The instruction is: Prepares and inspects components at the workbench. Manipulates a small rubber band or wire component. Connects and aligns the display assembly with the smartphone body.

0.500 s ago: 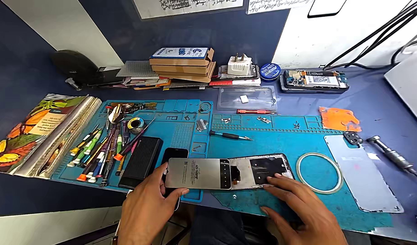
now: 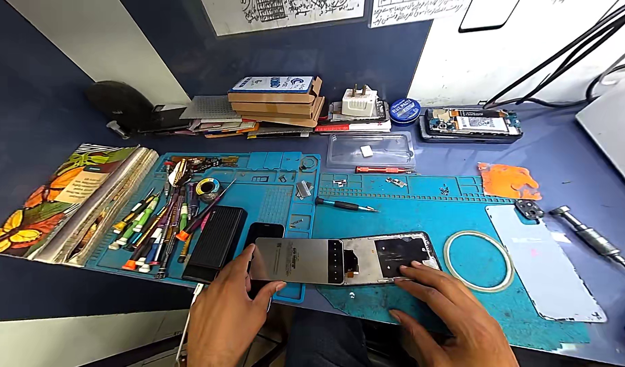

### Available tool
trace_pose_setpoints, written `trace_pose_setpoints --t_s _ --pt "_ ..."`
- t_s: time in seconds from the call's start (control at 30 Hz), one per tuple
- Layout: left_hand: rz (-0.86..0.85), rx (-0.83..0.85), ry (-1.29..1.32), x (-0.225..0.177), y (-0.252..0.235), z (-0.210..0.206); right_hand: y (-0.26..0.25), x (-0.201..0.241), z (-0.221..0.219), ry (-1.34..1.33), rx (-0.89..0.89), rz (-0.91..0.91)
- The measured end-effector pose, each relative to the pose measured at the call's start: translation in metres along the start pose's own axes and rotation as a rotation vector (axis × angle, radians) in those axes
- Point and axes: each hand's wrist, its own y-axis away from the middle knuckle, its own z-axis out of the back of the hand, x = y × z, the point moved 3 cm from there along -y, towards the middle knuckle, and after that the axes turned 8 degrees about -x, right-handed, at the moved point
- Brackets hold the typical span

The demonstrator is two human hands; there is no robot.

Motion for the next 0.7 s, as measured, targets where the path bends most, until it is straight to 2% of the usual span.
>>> trace_pose_setpoints --t_s 0.2,0.33,0.57,0.7 --pt "-0.003 -0.102 0.005 0.0 0.007 -0.005 -0.012 0.021 -0.011 -0.039 -0.04 0.042" --pt "-0.007 -0.172 0.029 0.002 0.013 -0.009 -0.032 0.034 -0.037 -0.04 -0.031 0.089" --pt "-0.02 -0.271 0.062 0.003 0.017 -0.014 -0.075 0.063 -0.08 0.003 0.195 0.188" --pt "-0.027 -0.372 0.157 0.007 0.024 -0.019 -0.081 0.062 -0.084 0.016 0.22 0.187"
